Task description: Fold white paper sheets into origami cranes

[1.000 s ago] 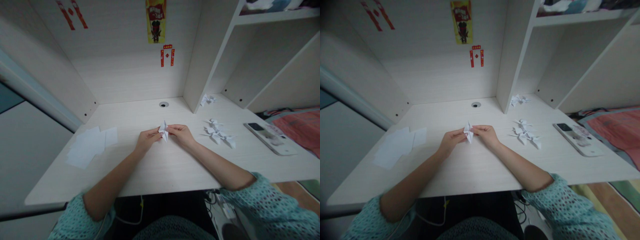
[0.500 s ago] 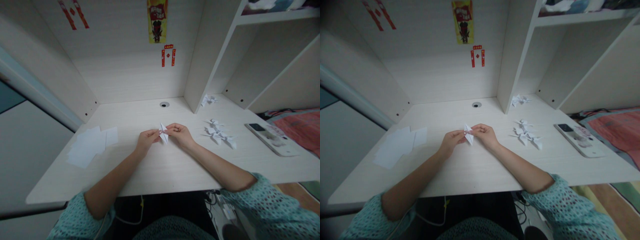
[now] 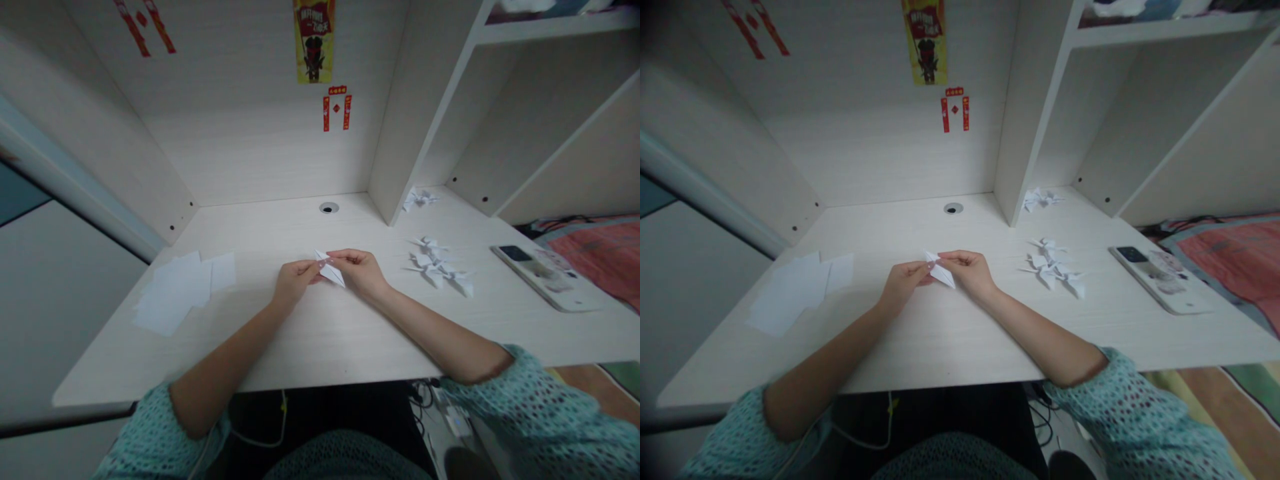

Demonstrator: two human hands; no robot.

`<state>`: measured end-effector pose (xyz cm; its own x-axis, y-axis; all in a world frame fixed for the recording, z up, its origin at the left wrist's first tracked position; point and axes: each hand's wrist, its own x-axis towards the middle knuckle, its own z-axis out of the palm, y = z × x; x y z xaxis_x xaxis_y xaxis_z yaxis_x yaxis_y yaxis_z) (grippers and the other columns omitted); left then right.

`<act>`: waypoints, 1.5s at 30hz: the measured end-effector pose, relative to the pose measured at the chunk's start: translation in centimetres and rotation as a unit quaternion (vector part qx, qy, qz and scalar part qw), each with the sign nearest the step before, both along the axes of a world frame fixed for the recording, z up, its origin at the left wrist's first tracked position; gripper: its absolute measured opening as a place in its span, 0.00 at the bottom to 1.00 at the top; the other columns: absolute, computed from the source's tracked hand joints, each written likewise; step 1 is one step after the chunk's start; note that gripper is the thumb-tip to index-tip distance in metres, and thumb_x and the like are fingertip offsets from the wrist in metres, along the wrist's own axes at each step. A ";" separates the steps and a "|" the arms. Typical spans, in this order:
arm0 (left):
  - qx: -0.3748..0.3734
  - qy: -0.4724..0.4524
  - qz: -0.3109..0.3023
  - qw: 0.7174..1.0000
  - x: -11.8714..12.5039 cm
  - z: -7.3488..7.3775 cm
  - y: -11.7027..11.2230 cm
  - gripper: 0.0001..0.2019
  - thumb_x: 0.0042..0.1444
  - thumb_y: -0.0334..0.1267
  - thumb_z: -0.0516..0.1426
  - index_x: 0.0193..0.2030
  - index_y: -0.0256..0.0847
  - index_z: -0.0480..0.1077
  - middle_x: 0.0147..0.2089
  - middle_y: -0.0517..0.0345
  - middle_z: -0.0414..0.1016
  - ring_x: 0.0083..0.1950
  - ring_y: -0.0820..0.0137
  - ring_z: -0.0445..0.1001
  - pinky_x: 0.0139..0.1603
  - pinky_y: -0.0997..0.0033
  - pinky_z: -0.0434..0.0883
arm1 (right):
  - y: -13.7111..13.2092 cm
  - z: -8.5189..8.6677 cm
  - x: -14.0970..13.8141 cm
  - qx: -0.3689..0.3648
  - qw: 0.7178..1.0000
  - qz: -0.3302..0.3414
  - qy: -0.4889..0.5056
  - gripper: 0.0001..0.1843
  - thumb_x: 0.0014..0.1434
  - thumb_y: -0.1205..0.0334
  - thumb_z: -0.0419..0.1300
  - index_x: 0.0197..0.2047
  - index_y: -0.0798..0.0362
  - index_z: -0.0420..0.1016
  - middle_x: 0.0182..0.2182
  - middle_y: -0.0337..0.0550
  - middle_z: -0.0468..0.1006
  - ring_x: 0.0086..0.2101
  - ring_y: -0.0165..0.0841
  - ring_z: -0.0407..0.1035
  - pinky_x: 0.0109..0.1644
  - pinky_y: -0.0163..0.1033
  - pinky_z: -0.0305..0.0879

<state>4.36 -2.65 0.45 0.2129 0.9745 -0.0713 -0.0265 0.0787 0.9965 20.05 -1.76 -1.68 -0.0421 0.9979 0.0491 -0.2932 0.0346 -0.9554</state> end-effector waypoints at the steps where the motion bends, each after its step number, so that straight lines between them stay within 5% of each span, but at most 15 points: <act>1: 0.006 0.008 0.003 1.000 -0.1 -0.1 0.0 0.17 0.44 0.49 0.63 0.34 0.37 0.78 0.34 0.54 0.78 0.37 0.65 0.75 0.45 0.64 0.71 | -0.1 0.1 0.0 0.001 1.000 0.004 -0.004 0.15 0.38 0.56 0.70 0.31 0.53 0.80 0.27 0.44 0.80 0.27 0.33 0.72 0.34 0.39 0.67; 16: -0.015 -0.024 0.038 0.999 -0.2 0.3 0.0 0.17 0.43 0.49 0.63 0.35 0.37 0.77 0.38 0.51 0.77 0.42 0.65 0.73 0.39 0.69 0.71 | -0.5 0.7 -0.3 0.017 0.999 -0.003 -0.032 0.21 0.42 0.53 0.67 0.40 0.53 0.78 0.26 0.40 0.78 0.25 0.28 0.68 0.31 0.35 0.61; 23: -0.003 -0.009 0.072 0.997 -0.2 0.1 0.3 0.18 0.41 0.51 0.63 0.36 0.40 0.77 0.39 0.53 0.77 0.41 0.65 0.72 0.37 0.71 0.70 | -0.4 0.0 -0.2 0.005 0.994 0.044 -0.098 0.16 0.44 0.49 0.65 0.27 0.54 0.80 0.22 0.39 0.77 0.24 0.28 0.64 0.30 0.35 0.56; 38: 0.051 0.018 0.065 0.996 0.1 0.1 0.2 0.14 0.41 0.49 0.63 0.28 0.39 0.75 0.28 0.60 0.74 0.33 0.70 0.70 0.38 0.72 0.67 | -0.8 0.2 -0.3 0.003 0.989 0.049 -0.138 0.22 0.41 0.42 0.64 0.23 0.56 0.77 0.14 0.34 0.63 0.19 0.24 0.52 0.23 0.33 0.43; 45: 0.052 -0.009 0.069 0.996 0.3 0.7 -0.1 0.12 0.41 0.44 0.64 0.29 0.37 0.76 0.39 0.53 0.78 0.41 0.65 0.72 0.45 0.68 0.66 | -1.4 1.1 -0.4 0.016 0.989 0.029 -0.145 0.21 0.42 0.45 0.65 0.19 0.57 0.70 0.15 0.32 0.58 0.18 0.21 0.45 0.22 0.33 0.39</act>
